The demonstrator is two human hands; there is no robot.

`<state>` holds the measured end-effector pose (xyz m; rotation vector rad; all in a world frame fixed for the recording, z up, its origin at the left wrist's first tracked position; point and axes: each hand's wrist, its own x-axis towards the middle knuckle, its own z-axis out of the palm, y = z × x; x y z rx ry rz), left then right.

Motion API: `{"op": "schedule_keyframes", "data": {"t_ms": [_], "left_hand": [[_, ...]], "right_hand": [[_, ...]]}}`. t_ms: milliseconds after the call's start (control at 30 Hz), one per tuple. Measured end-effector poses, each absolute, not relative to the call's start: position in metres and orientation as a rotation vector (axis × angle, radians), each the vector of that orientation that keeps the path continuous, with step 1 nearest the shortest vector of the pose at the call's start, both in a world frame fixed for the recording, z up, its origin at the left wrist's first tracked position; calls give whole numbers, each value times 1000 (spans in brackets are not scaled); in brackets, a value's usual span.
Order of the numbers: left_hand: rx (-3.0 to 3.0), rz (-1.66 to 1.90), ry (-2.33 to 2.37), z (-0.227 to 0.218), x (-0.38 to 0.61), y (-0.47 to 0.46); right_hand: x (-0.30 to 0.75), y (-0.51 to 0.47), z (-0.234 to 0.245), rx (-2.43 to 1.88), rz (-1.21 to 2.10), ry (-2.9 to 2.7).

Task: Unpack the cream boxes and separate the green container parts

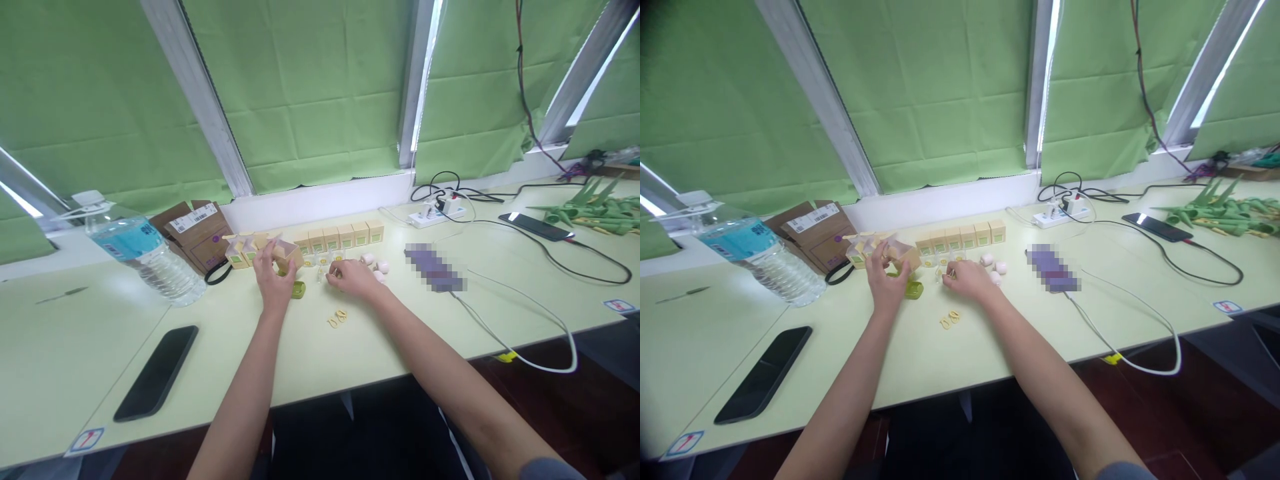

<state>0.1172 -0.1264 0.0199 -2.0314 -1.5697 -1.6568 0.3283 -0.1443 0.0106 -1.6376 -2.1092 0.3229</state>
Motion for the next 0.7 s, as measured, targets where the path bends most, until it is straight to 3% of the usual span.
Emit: {"op": "schedule_keyframes", "data": {"t_ms": [400,700], "left_hand": [[-1945,-1325,-2124,45,100,-91],[-1900,-1210,-2097,41,107,-56]], "right_hand": [[328,-144,11,-1628,354,-2105],[327,-146,15,-1616,390,-2118]]}}
